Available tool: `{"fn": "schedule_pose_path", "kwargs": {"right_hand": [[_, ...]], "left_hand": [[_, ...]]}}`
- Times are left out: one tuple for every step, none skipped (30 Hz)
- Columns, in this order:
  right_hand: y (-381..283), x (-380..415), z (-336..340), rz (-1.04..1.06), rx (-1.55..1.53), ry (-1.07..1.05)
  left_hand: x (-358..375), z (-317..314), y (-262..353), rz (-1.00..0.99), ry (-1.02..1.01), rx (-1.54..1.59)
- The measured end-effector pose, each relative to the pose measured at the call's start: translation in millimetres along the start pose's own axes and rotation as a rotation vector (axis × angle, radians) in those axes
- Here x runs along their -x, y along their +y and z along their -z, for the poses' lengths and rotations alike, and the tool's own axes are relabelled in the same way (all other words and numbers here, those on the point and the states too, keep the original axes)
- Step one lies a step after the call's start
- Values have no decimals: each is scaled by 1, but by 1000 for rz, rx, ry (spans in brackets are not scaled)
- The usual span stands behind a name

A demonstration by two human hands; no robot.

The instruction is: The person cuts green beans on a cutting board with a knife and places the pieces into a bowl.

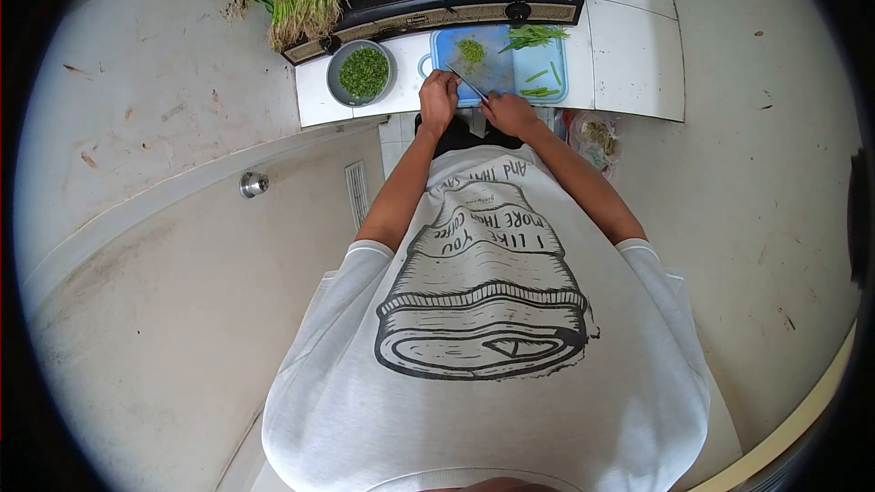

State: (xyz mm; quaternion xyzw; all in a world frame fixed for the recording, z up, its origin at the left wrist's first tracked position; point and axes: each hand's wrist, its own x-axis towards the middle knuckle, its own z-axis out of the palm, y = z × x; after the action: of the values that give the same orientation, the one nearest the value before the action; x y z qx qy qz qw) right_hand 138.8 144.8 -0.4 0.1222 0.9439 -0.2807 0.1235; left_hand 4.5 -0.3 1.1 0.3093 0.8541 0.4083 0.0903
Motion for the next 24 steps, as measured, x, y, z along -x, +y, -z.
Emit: {"fn": "schedule_pose_path", "kwargs": {"right_hand": [[0, -4, -4, 7, -7, 16], [0, -9, -7, 16, -12, 33], [-3, -15, -5, 20, -14, 33], [-7, -20, -5, 19, -11, 39], [-9, -22, -4, 17, -5, 45], [-8, -20, -2, 15, -5, 44], [-8, -16, -1, 22, -4, 41], [-7, -13, 0, 29, -3, 37], [-5, -7, 1, 28, -2, 35], [-3, -2, 1, 18, -1, 25], [-2, 1, 2, 8, 0, 14], [-2, 0, 1, 9, 0, 12], [-2, -2, 0, 6, -2, 9], [-3, -4, -1, 1, -4, 7], [-3, -9, -2, 0, -4, 6], [-5, -14, -3, 8, -3, 35], [-7, -17, -4, 15, -2, 65], [-11, -17, -2, 13, 0, 66], [-13, -18, 1, -17, 23, 47], [-16, -17, 4, -47, 44, 28], [-15, -17, 5, -49, 44, 29], [-15, -17, 5, -43, 36, 36], [-16, -16, 5, -37, 26, 42], [-15, -15, 3, -37, 24, 42]], "left_hand": [[0, 0, 0, 18, -8, 8], [-1, 0, 0, 35, -14, 15], [-3, 1, -1, 35, -12, 12], [-2, 1, -1, 8, -6, 7], [-1, 1, -1, -18, 0, 6], [-1, 1, -1, -18, -2, 7], [-1, 1, -1, -20, -2, 5], [-1, 1, -1, -20, -1, 3], [-1, 0, -1, -18, -1, 5], [-1, 0, -1, -11, -1, 15], [-1, 1, 0, -5, -1, 24], [-1, 1, 0, -2, 0, 25], [-1, 1, 0, -5, -1, 19], [-1, 1, 1, -9, -3, 14], [-1, 1, 1, -8, -4, 15], [0, 2, 1, -7, -5, 14], [0, 2, 2, -7, -7, 12], [1, 0, 0, -9, -7, 14], [0, -1, -2, -10, -4, -6], [0, -2, -4, -10, -2, -27], [0, -1, -3, -11, -2, -26], [0, 0, -2, 0, -8, -28], [1, 1, 0, 11, -15, -31], [2, 1, 0, 12, -16, -32]]}}
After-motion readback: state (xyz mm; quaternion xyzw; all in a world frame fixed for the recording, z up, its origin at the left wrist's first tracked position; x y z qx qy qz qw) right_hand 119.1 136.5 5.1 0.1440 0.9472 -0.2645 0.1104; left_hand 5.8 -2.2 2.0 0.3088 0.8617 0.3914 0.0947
